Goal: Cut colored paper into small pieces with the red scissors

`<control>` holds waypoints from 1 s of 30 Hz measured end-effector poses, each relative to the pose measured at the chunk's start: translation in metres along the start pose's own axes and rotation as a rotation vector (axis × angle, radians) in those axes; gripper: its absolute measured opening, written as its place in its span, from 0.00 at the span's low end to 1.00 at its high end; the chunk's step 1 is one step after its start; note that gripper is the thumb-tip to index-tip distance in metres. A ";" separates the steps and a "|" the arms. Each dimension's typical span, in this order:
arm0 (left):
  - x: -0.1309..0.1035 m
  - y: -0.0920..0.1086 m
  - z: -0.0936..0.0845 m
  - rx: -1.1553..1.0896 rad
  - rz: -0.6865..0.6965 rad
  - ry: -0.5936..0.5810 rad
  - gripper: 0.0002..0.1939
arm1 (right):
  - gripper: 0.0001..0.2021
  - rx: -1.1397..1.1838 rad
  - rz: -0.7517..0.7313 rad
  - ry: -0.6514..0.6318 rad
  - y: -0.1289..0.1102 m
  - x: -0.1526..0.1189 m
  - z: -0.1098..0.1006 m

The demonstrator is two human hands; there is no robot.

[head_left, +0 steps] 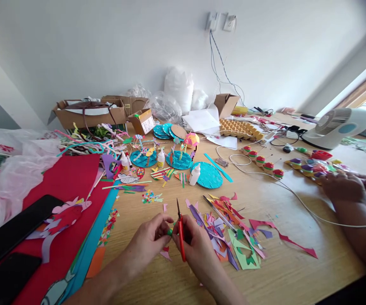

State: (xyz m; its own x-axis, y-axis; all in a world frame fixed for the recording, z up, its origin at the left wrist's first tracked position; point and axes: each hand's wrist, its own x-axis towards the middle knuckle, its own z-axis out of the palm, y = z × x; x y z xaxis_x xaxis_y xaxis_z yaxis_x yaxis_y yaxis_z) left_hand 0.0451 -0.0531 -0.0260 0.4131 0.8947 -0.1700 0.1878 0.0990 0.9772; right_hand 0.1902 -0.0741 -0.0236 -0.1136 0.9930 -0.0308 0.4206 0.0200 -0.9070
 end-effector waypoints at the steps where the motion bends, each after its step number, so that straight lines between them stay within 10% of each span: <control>1: 0.000 0.000 -0.001 -0.050 -0.017 -0.018 0.07 | 0.03 -0.020 -0.004 0.001 0.000 0.000 0.000; 19: 0.000 0.018 -0.014 -0.111 -0.045 0.109 0.06 | 0.04 0.005 -0.038 0.068 -0.016 0.006 -0.002; 30: -0.012 0.031 -0.024 -0.354 -0.028 0.263 0.05 | 0.08 -0.125 -0.045 -0.110 -0.015 -0.014 0.009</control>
State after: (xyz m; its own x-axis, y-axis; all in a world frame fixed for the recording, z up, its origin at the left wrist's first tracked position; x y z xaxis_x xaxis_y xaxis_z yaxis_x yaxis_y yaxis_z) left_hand 0.0247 -0.0499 0.0096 0.1623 0.9655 -0.2036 -0.1406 0.2268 0.9637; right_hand 0.1778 -0.0889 -0.0133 -0.2298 0.9723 -0.0435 0.5209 0.0852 -0.8493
